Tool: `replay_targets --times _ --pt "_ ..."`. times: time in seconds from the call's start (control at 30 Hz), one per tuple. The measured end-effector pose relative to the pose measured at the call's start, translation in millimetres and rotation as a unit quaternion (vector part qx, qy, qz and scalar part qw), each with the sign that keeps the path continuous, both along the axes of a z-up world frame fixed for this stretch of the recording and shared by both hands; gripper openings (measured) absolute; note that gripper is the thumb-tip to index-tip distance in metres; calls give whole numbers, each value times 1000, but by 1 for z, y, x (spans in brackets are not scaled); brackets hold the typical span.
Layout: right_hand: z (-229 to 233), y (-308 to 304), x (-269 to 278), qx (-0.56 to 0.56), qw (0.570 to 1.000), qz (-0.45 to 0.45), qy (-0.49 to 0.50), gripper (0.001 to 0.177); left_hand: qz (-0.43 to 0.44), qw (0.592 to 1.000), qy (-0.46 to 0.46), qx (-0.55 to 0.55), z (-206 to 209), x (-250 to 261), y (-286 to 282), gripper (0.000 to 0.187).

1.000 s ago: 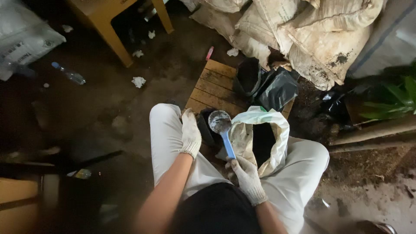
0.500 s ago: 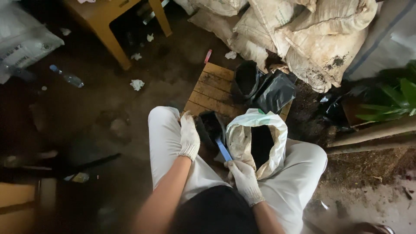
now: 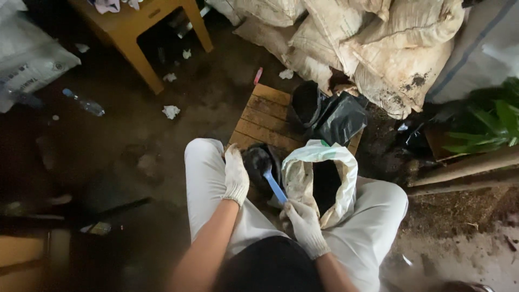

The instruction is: Filling a small plastic bag with soil using a spoon

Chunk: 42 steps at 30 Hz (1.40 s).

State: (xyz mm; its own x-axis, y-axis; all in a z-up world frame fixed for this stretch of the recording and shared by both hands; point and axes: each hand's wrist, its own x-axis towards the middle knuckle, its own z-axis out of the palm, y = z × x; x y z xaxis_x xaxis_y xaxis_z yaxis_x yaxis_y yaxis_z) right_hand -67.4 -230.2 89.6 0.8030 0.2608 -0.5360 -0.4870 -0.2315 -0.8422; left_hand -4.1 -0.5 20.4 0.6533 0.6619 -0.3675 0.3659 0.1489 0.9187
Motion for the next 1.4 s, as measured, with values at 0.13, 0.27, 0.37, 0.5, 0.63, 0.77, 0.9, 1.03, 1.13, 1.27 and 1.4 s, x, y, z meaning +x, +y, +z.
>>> replay_targets --times 0.13,0.27,0.37,0.5,0.63,0.77,0.9,1.03,1.13,1.27,1.4 --pt "6 1 -3 111 988 -77 70 23 12 999 -41 21 -13 -3 -4 46" --pt "33 9 0 -98 995 -4 -3 45 16 999 -37 16 0 -2 -7 47" --pt "3 3 -3 1 999 -43 -26 41 10 998 -59 21 10 -2 -10 50" --pt "56 -1 -4 23 996 -59 -66 49 -42 990 -113 79 19 -11 -16 49" --pt "81 -16 -10 82 989 -120 -10 28 -74 987 -99 102 37 -13 -21 51" --pt "103 -49 -14 -53 990 -109 -76 31 -103 941 -160 280 52 -24 -31 46" --pt "180 -64 -10 -272 960 -40 54 29 -161 906 -202 336 72 -29 -40 46" --pt "124 -113 -22 -114 984 -112 -84 25 -199 860 -250 397 84 -31 -53 47" --pt "147 -122 -21 -223 966 -93 -93 27 -218 829 -281 432 93 -30 -62 49" --pt "166 -123 -28 -321 933 -97 -128 21 -199 752 -365 511 104 -26 -74 48" --pt "192 -114 -26 -374 912 -64 -155 22 -252 695 -419 527 108 -31 -93 56"
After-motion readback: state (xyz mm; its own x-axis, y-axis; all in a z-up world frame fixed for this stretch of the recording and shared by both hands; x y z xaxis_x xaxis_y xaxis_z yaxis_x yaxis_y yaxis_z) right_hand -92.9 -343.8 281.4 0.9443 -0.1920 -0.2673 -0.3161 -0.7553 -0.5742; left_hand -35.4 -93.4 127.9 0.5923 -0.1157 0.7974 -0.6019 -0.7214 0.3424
